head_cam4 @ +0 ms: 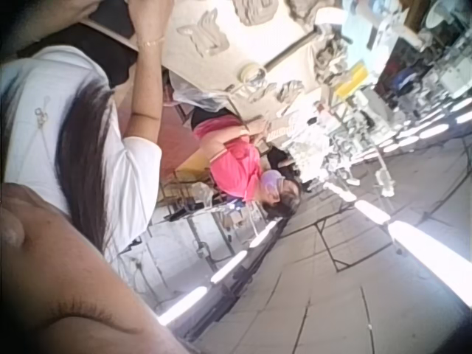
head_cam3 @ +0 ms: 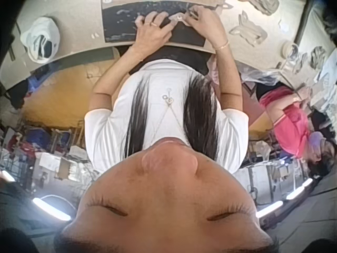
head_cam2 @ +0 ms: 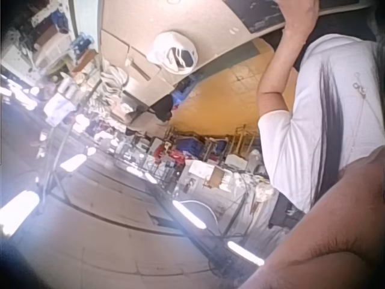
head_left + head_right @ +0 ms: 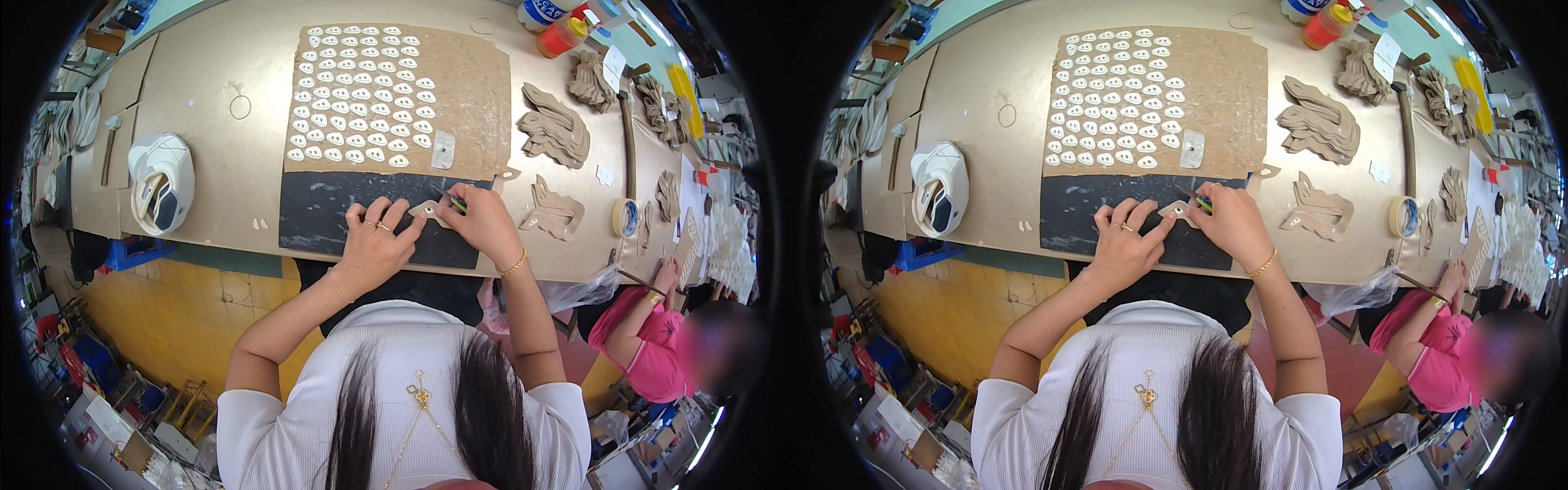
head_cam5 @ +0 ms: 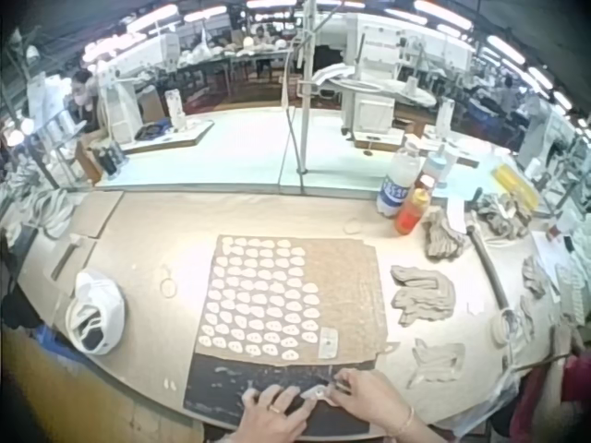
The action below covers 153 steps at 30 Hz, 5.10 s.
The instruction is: The person handles a white shoe, then uses a rotary cutter and a template to cut multiple small fabric pieces on a cutting mat. The cut pieces are placed on a cardboard sheet. The person also handles a cloth and other materials on the workbench.
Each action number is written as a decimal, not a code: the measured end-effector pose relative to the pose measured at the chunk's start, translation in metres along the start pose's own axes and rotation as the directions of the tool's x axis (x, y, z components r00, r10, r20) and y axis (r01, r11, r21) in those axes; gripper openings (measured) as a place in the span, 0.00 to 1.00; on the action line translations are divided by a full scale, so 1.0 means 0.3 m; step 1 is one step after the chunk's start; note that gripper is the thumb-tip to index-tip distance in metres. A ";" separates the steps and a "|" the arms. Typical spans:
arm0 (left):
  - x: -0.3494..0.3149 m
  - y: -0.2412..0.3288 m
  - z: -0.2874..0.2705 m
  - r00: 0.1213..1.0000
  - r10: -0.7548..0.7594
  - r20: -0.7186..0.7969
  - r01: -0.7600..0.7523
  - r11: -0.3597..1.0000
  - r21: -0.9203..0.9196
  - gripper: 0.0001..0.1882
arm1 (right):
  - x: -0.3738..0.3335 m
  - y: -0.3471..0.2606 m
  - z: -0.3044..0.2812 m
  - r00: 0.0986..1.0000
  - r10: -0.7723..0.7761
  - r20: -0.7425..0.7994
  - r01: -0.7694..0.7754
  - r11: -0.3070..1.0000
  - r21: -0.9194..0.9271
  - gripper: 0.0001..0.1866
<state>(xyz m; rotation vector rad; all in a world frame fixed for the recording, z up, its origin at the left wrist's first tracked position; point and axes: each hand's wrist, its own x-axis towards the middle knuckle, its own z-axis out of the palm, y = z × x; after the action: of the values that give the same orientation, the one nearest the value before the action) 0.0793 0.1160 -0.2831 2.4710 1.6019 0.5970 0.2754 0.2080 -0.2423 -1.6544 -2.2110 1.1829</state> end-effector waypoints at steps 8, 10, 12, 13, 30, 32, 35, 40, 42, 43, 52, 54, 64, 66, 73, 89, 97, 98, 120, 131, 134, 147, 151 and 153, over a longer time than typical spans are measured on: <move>0.007 0.048 0.002 1.000 0.018 -0.010 -0.018 0.999 0.032 0.28 | 0.017 0.001 -0.010 1.000 0.024 0.007 -0.023 0.996 -0.082 0.14; 0.013 0.060 -0.002 0.999 0.024 -0.031 -0.024 0.999 0.021 0.28 | 0.022 0.007 -0.008 1.000 0.000 -0.015 -0.001 0.996 -0.094 0.14; 0.018 0.079 -0.005 0.999 0.030 -0.015 -0.031 0.998 -0.052 0.28 | 0.019 0.009 -0.014 1.000 -0.003 -0.009 0.002 0.994 -0.112 0.15; 0.013 0.077 -0.012 1.000 0.015 -0.014 -0.016 0.997 -0.073 0.28 | 0.019 0.005 -0.018 1.000 -0.009 0.015 0.011 0.992 -0.126 0.15; 0.030 0.086 0.025 0.990 0.086 -0.116 -0.092 0.995 -0.044 0.14 | 0.038 0.035 -0.004 1.000 -0.014 0.024 0.016 0.997 -0.074 0.19; 0.030 0.084 0.021 0.987 0.094 -0.129 -0.103 0.993 -0.061 0.14 | 0.035 0.015 -0.013 0.999 0.005 0.037 0.000 0.992 -0.125 0.18; 0.042 0.087 0.058 0.979 0.108 -0.170 -0.116 0.993 -0.036 0.12 | 0.037 0.030 -0.012 1.000 -0.006 0.023 0.010 0.986 -0.164 0.19; 0.064 0.110 0.088 0.975 0.140 -0.171 -0.128 0.988 0.081 0.11 | 0.002 0.025 0.024 0.980 -0.114 -0.163 0.077 0.973 -0.215 0.19; 0.058 0.112 0.087 0.979 0.132 -0.158 -0.119 0.989 0.089 0.12 | -0.001 0.018 0.020 0.987 -0.077 -0.140 0.051 0.982 -0.182 0.19; 0.047 0.110 0.090 0.978 0.128 -0.163 -0.114 0.989 0.091 0.12 | -0.003 0.018 0.017 0.990 -0.056 -0.132 0.034 0.986 -0.164 0.19; 0.003 0.074 0.103 0.983 0.113 -0.143 -0.125 0.989 -0.075 0.12 | 0.011 0.046 0.041 0.986 -0.073 -0.153 0.048 0.986 -0.161 0.16; 0.000 0.075 0.110 0.985 0.109 -0.137 -0.120 0.990 -0.075 0.12 | 0.007 0.038 0.046 0.982 -0.083 -0.171 0.054 0.985 -0.166 0.16; -0.011 0.046 0.055 0.983 0.136 -0.125 -0.152 0.979 -0.132 0.25 | -0.001 0.036 0.048 0.984 -0.055 -0.171 0.020 0.980 -0.197 0.17; -0.009 0.044 0.054 0.982 0.149 -0.113 -0.165 0.975 -0.150 0.24 | -0.002 0.033 0.046 0.985 -0.043 -0.169 0.011 0.982 -0.187 0.17; 0.009 0.108 0.064 0.992 0.113 -0.061 -0.112 0.993 0.023 0.23 | -0.015 0.032 0.074 0.953 -0.116 -0.280 0.060 0.978 -0.201 0.17; -0.019 0.088 0.073 0.998 0.055 -0.018 -0.056 0.998 -0.020 0.32 | -0.012 0.039 0.036 0.981 -0.118 -0.152 0.095 0.984 -0.154 0.17; -0.005 0.097 0.051 0.993 0.083 -0.084 -0.081 0.996 0.024 0.27 | -0.017 0.054 0.033 0.984 -0.120 -0.133 0.107 0.989 -0.100 0.17; -0.004 0.100 0.050 0.993 0.083 -0.081 -0.079 0.996 0.051 0.27 | -0.017 0.057 0.033 0.983 -0.125 -0.133 0.112 0.989 -0.100 0.17; -0.024 0.087 0.107 0.995 0.042 -0.092 -0.040 0.999 0.014 0.34 | -0.006 0.052 0.028 0.995 -0.032 -0.097 0.022 0.995 -0.096 0.17; -0.011 0.084 0.079 0.996 0.058 -0.074 -0.054 0.997 0.052 0.33 | -0.006 0.062 0.036 0.990 -0.062 -0.127 0.050 0.994 -0.092 0.16; -0.007 0.090 0.085 0.996 0.050 -0.067 -0.044 0.995 0.088 0.33 | -0.005 0.065 0.035 0.978 -0.113 -0.177 0.092 0.988 -0.124 0.14; -0.010 0.085 0.098 0.996 0.055 -0.067 -0.051 0.996 0.072 0.33 | -0.135 0.194 0.000 0.850 0.053 -0.524 -0.001 0.995 0.099 0.20; -0.010 0.076 0.091 0.995 0.072 -0.070 -0.066 0.994 0.089 0.29 | -0.171 0.248 -0.014 0.870 0.130 -0.475 -0.152 0.988 -0.008 0.24; -0.011 0.083 0.097 0.994 0.045 -0.095 -0.042 0.999 0.032 0.28 | -0.178 0.246 -0.020 0.897 0.146 -0.417 -0.155 0.988 0.014 0.27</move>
<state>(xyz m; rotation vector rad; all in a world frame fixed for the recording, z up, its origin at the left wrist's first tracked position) 0.1107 0.1053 -0.3024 2.5419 1.6050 0.7131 0.3546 0.1713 -0.2686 -1.9030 -1.8622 0.7407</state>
